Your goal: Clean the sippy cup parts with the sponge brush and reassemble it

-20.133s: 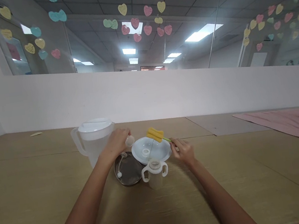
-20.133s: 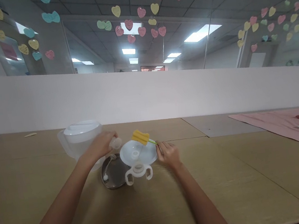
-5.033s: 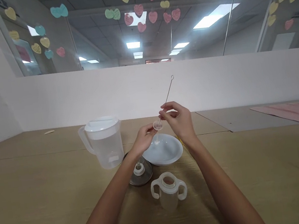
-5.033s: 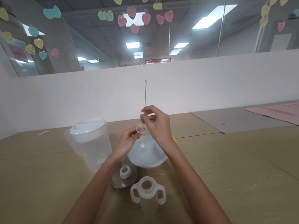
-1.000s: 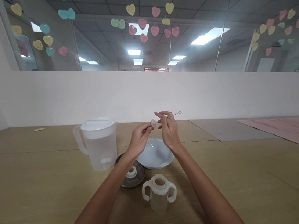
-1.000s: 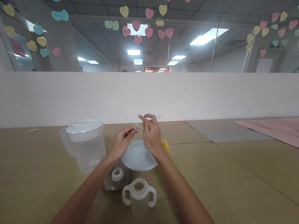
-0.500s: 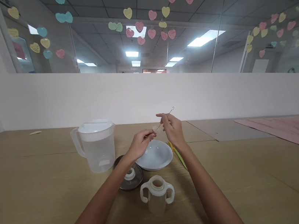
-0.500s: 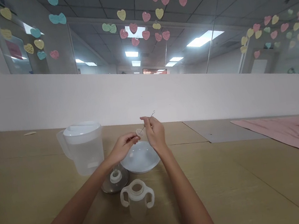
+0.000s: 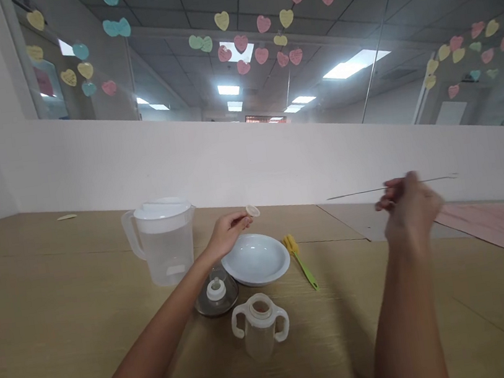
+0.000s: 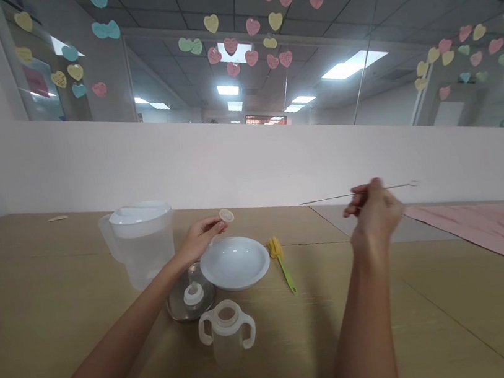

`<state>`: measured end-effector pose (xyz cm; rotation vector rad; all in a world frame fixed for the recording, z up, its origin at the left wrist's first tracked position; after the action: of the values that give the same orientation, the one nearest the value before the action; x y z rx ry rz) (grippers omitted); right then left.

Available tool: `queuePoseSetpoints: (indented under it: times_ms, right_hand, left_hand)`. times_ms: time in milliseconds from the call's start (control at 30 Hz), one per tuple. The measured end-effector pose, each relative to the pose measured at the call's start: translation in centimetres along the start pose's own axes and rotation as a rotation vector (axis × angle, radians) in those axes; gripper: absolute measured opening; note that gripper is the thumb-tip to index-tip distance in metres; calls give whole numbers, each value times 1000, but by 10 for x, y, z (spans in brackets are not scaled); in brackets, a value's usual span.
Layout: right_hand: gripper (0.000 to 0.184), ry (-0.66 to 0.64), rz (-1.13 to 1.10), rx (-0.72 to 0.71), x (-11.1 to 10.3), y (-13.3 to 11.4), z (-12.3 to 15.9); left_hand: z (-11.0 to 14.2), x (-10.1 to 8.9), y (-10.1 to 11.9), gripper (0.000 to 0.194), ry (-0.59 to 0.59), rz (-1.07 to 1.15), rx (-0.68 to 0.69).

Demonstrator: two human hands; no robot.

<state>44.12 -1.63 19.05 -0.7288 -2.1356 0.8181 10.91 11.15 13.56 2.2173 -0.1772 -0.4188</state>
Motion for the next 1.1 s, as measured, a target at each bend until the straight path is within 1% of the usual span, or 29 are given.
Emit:
queuePoseSetpoints:
  times_ms: [33,100,133,200,267,333,400,500,567,600,700,800,900,1000,1033,1100]
  right_hand:
    - [30,-102,18,63,16,15,3]
    - [28,-350,85,189,56,47,19]
    - [27,-480,126,261,77,64,32]
    - [26,-712,215,389,111,94,61]
    - [24,-898,296,475,134,118,90]
    - [19,-1017,379,513,147,135,112]
    - [16,-1061,411,529,152,145,124]
    - [12,-1075,440,531,154,152,128]
    - [11,-1069,468,519,152,152,126]
    - [10,-1064,483,510,151,152,124]
    - [11,-1050,529,477,147,150,118]
    - [11,-1055,580,455,144,148,116]
    - [11,-1076,618,437,144,145,116]
    - [13,-1097,639,415,144,138,117]
    - [13,-1104,644,407,145,135,118]
    - [16,-1135,649,370,148,125,122]
  left_hand:
    - [-1,2,-1,29,4,1,1]
    - [-2,5,-6,29,4,-29,-7]
    - [-2,6,-10,29,-1,-48,-13]
    - [0,9,-16,28,-26,-91,-17]
    - [3,14,-22,27,-73,-173,-12]
    - [5,20,-24,26,-142,-315,10]
    - [8,26,-26,26,-205,-506,50]
    - [11,34,-31,27,-285,-798,75]
    - [12,35,-39,28,-326,-884,55]
    - [12,36,-44,28,-349,-869,40]
    - [14,37,-60,26,-404,-729,-5]
    - [18,38,-74,23,-430,-629,-39]
    - [23,43,-80,20,-483,-508,-66]
    - [25,47,-80,18,-523,-398,-76]
    - [24,47,-79,19,-513,-369,-76]
    - [18,41,-75,23,-426,-313,-75]
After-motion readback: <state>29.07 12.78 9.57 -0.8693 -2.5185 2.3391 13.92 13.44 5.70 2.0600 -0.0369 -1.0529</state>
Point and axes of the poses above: each hand's wrist, its own z-axis away from the middle knuckle, its own x-axis out of the palm, y = z × x, the point moved 8 cm from there along -z, towards the middle knuckle, and after that the axes turned 8 degrees about z, right-handed, at the moved point
